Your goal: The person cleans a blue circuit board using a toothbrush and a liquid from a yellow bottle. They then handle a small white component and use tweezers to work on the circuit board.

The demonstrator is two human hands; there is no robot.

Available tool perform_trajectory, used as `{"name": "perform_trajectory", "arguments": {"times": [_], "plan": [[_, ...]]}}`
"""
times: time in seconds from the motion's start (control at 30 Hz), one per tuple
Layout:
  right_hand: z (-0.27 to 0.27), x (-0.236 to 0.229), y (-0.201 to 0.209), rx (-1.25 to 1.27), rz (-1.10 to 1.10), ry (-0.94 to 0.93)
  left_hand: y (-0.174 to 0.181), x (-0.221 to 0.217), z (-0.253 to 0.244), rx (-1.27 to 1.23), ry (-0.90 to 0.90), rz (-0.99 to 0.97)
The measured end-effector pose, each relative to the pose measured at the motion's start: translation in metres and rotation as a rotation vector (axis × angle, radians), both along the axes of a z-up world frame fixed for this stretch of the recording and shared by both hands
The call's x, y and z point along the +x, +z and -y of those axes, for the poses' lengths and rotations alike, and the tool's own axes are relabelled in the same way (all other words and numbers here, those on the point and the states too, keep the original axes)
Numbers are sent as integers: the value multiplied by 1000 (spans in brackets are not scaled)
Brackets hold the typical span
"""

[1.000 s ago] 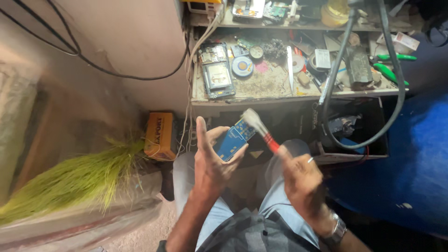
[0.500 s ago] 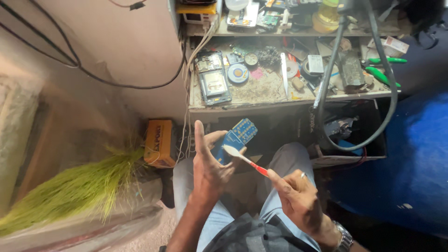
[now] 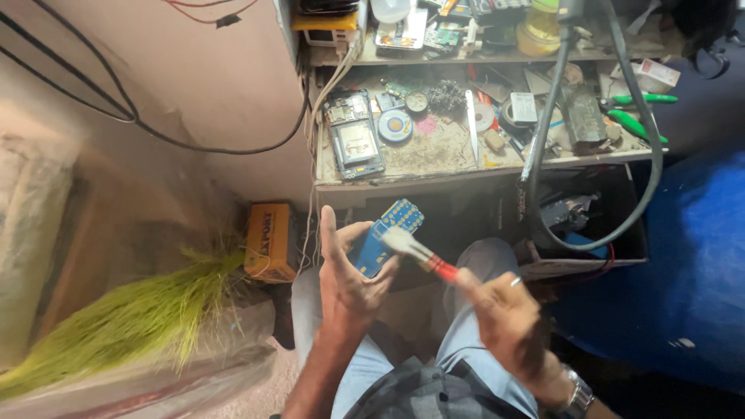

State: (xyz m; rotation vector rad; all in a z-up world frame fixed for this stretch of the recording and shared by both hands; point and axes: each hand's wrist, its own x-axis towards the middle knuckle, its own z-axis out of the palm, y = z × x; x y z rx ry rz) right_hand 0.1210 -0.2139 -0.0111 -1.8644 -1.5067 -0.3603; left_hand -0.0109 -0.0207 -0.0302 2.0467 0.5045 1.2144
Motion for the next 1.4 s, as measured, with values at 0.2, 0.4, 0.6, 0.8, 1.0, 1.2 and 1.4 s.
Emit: {"name": "perform_trajectory", "arguments": {"times": [0.2,0.4,0.6,0.8,1.0,1.2,1.4], "plan": [[0,8,4,-21,117,-17,1,7,3,7,41,-36],[9,24,-2,106,-164,-149,4,3,-4,-678,-244,-90],[9,18,-12,125,-226,-146,9,10,0,-1569,-728,166],[4,16,-2,84,-135,-10,8,11,2,-1576,-769,206],[1,33,2,83,-136,-335,2,7,5,-1281,-672,-6],[12,84,6,132,-39,-540,19,20,-2,-264,-181,-142],[-12,153,1,40,146,-596,39,49,-18,141,-124,-200]]}}
